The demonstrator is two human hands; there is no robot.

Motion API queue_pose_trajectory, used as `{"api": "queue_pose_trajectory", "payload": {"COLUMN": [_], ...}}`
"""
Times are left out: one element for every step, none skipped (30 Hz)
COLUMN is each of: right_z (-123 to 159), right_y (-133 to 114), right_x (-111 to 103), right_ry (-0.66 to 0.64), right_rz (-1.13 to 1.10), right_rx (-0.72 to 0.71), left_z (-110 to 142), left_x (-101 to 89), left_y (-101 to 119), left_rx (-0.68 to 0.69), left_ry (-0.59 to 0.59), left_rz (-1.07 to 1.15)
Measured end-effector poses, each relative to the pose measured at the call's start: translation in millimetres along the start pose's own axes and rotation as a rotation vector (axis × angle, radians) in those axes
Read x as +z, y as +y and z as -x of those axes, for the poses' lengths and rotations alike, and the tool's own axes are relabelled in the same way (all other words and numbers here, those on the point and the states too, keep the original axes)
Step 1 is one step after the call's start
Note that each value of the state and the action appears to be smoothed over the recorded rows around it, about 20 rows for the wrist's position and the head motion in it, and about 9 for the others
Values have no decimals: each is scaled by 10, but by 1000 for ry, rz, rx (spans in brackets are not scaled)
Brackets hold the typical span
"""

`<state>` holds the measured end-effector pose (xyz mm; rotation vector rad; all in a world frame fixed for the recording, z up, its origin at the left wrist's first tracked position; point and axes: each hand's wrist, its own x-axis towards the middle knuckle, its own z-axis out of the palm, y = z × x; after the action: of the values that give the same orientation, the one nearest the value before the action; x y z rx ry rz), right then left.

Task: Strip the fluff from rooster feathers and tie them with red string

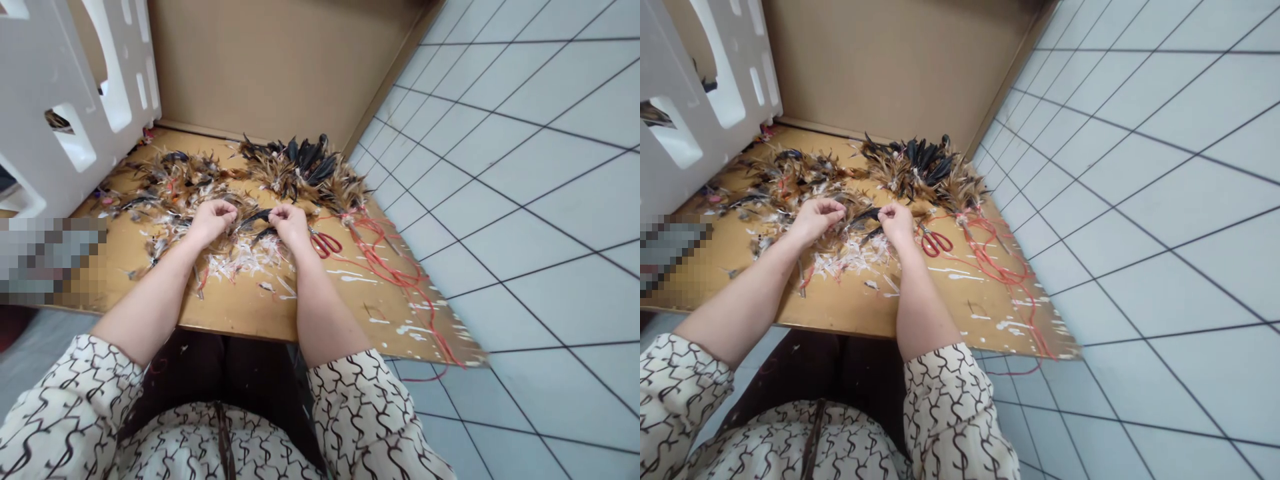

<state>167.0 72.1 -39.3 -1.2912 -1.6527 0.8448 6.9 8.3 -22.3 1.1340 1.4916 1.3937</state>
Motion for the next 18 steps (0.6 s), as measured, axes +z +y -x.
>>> {"api": "queue_pose_trajectory", "payload": {"right_z": [0,0,0,0,-1,-4,-8,-14,-20,-27,-33,-37,-41,-42,-41,-37,-32,-25], "right_y": [-3,-5,-8,-10,-11,-10,-9,-6,-3,1,4,8,10,13,16,19,22,24], "right_x": [-1,0,1,2,3,3,4,4,3,2,0,-2,-3,-5,-6,-6,-6,-6], "right_ry": [7,15,21,26,30,32,30,28,27,30,32,31,27,16,-2,-26,-49,-66], "right_rz": [-44,-82,-117,-149,-179,-206,-227,-242,-254,-265,-275,-283,-285,-274,-243,-187,-104,1], "right_rx": [-6,-8,-7,-5,-3,-2,-2,-3,-4,-2,1,8,19,31,42,50,55,53], "left_z": [4,9,14,19,24,29,34,38,42,44,45,45,43,40,36,33,30,28], "left_x": [1,3,6,10,16,22,28,33,38,40,41,39,35,29,22,14,7,0], "left_y": [1,1,0,-2,-4,-5,-6,-6,-4,-2,1,4,7,11,15,19,24,29], "left_rx": [-4,-10,-19,-28,-39,-49,-54,-54,-51,-48,-47,-49,-55,-60,-63,-65,-68,-71], "left_ry": [-13,-27,-38,-49,-57,-67,-78,-91,-104,-114,-116,-110,-97,-78,-59,-43,-32,-26], "left_rz": [-6,-15,-27,-41,-56,-71,-84,-95,-102,-103,-98,-85,-65,-37,-5,30,63,93]}}
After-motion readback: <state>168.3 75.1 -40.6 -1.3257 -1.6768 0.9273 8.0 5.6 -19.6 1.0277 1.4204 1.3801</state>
